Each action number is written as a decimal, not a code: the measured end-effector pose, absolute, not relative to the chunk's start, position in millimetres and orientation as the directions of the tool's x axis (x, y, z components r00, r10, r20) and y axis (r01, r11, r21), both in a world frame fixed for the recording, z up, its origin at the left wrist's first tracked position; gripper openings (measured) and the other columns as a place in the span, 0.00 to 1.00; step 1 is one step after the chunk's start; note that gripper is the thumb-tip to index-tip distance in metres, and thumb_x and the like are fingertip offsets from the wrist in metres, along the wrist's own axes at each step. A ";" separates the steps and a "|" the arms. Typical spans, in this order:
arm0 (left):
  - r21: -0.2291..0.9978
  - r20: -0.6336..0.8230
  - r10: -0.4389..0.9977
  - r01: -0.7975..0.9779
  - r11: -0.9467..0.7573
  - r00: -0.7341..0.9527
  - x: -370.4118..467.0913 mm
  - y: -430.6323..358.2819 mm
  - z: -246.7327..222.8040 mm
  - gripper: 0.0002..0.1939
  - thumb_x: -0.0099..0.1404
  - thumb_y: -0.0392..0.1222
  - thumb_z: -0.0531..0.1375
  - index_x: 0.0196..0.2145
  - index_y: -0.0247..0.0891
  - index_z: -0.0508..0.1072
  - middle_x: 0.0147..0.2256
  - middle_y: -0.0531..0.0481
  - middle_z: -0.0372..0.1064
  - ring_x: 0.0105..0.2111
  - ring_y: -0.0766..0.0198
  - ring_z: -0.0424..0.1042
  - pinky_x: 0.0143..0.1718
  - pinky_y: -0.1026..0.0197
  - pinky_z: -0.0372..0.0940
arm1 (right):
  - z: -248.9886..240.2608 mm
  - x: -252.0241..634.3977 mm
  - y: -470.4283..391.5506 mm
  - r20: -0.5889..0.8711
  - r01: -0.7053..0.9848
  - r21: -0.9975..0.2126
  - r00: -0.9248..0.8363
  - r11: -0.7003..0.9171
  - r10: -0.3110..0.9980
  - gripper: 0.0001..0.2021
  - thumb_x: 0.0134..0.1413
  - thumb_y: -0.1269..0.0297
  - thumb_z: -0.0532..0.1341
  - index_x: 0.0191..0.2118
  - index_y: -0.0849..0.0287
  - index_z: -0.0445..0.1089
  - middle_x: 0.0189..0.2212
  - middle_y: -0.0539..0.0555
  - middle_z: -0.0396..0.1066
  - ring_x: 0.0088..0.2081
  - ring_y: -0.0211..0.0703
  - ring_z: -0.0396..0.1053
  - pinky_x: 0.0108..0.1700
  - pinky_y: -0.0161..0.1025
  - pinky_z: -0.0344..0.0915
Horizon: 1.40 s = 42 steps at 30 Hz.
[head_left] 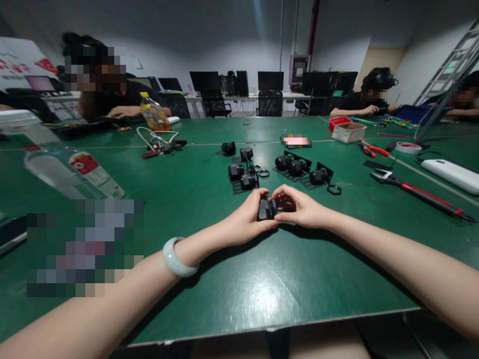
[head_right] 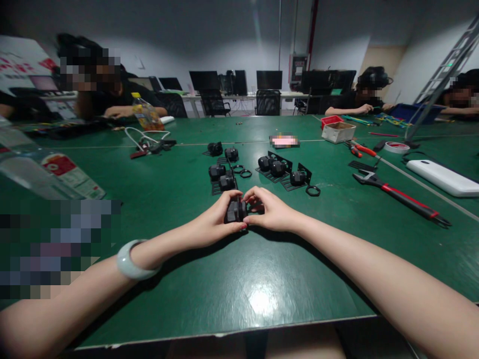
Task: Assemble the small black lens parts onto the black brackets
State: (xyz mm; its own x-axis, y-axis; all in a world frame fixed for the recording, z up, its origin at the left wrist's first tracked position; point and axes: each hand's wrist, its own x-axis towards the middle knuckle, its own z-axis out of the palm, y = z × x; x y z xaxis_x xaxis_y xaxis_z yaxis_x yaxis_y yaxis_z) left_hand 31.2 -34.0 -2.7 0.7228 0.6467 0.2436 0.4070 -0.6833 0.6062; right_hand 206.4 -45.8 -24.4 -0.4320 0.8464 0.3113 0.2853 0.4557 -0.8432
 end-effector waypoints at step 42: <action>0.595 0.235 0.655 0.427 -0.681 0.718 30.2 -32.2 -5.6 0.28 0.50 0.45 0.55 0.46 0.35 0.48 0.43 0.45 0.52 0.44 0.61 0.56 0.45 0.58 0.54 | -21.9 209.1 -42.8 0.285 0.529 -0.711 -0.386 0.464 0.877 0.15 0.44 0.57 0.54 0.36 0.61 0.63 0.33 0.54 0.62 0.35 0.38 0.60 0.36 0.37 0.58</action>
State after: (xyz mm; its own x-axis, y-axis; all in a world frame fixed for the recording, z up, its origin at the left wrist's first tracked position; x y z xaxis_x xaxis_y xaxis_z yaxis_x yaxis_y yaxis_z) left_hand 30.2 -32.2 -5.6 0.7182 0.6550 0.2349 0.4266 -0.6812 0.5950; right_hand 209.1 -42.8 -21.9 -0.3861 0.8773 0.2851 0.5289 0.4638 -0.7108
